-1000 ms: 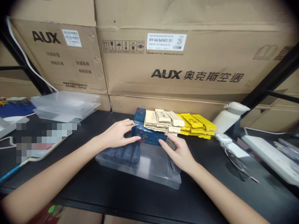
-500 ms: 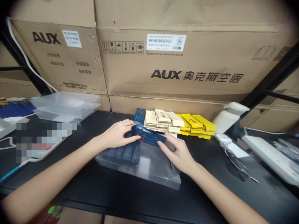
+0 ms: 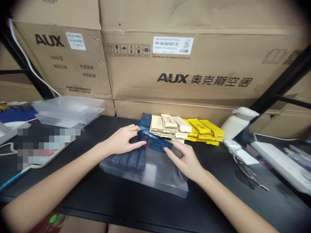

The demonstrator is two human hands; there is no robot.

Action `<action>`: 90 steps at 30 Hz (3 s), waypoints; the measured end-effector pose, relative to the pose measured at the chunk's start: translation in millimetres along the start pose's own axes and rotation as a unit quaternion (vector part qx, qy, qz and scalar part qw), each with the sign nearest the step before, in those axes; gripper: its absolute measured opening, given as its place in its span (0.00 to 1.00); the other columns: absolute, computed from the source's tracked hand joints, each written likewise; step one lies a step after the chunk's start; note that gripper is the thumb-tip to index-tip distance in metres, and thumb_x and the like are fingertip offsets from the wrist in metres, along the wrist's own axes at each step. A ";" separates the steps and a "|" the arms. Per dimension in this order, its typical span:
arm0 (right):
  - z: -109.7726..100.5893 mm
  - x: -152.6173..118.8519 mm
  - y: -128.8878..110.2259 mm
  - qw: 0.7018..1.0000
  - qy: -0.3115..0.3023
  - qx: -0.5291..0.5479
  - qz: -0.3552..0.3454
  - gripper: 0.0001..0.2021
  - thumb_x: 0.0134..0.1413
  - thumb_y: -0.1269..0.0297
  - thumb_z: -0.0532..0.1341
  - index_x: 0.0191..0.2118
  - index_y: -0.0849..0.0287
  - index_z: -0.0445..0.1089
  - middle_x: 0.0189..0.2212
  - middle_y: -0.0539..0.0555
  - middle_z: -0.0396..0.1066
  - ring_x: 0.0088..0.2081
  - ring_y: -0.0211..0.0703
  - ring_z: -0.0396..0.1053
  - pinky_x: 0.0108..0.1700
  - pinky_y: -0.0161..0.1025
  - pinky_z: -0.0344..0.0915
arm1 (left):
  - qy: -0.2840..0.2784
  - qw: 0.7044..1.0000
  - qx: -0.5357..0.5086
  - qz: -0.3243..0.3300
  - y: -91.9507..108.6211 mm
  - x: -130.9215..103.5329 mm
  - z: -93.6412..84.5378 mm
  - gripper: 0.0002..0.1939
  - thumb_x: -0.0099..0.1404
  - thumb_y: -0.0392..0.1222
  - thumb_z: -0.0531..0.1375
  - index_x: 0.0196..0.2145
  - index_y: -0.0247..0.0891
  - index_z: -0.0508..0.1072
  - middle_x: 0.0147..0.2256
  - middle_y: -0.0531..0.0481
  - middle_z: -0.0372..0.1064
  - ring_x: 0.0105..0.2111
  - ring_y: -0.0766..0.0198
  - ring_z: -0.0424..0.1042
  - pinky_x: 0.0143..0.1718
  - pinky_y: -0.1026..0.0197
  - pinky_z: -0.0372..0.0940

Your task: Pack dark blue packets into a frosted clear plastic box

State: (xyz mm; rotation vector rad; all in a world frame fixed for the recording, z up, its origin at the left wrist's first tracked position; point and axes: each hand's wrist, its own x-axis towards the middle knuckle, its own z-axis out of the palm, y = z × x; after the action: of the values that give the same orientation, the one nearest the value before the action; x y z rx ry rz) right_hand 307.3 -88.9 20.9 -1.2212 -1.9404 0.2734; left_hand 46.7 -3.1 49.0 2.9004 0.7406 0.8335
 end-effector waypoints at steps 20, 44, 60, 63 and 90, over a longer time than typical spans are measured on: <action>1.2 -2.1 4.6 0.999 -0.002 0.035 0.028 0.08 0.60 0.60 0.60 0.40 0.58 0.71 0.36 0.56 0.74 0.43 0.51 0.73 0.51 0.46 0.69 | -0.005 1.000 0.022 0.011 -0.2 0.2 -1.3 0.17 0.70 0.49 0.53 0.37 0.36 0.76 0.38 0.43 0.72 0.43 0.55 0.71 0.46 0.54 0.68; 0.0 -1.4 0.6 1.000 0.014 -0.003 0.022 0.10 0.59 0.58 0.61 0.39 0.59 0.72 0.33 0.54 0.75 0.34 0.46 0.71 0.39 0.40 0.69 | -0.018 0.998 0.058 0.010 -1.5 0.8 -1.1 0.17 0.71 0.38 0.49 0.32 0.33 0.74 0.33 0.44 0.70 0.37 0.58 0.69 0.41 0.57 0.66; -1.4 1.0 -4.0 0.999 0.021 -0.027 -0.011 0.08 0.59 0.59 0.61 0.38 0.58 0.71 0.33 0.53 0.75 0.35 0.45 0.73 0.40 0.38 0.69 | -0.001 0.999 0.034 0.017 -2.8 0.5 0.2 0.16 0.72 0.39 0.50 0.33 0.33 0.76 0.34 0.45 0.71 0.37 0.59 0.69 0.41 0.58 0.65; -2.2 1.4 -5.5 0.999 0.016 -0.033 -0.013 0.08 0.59 0.59 0.61 0.38 0.58 0.71 0.34 0.53 0.76 0.35 0.46 0.73 0.40 0.38 0.69 | 0.002 0.999 0.028 0.017 -3.2 0.0 0.2 0.16 0.72 0.39 0.50 0.33 0.34 0.76 0.34 0.45 0.71 0.37 0.59 0.69 0.41 0.58 0.65; -1.8 0.5 -3.4 1.000 -0.006 -0.010 -0.010 0.09 0.60 0.60 0.61 0.44 0.58 0.72 0.41 0.56 0.77 0.40 0.49 0.74 0.46 0.42 0.70 | -0.010 0.999 0.039 0.015 -1.9 0.8 -0.9 0.15 0.71 0.40 0.51 0.34 0.33 0.75 0.35 0.44 0.71 0.38 0.58 0.69 0.42 0.57 0.66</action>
State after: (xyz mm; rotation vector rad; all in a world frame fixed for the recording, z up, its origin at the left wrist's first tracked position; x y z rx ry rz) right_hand 306.2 -90.6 24.2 -1.2155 -1.9682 0.2513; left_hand 46.1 -1.1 49.8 2.9905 0.7461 0.7953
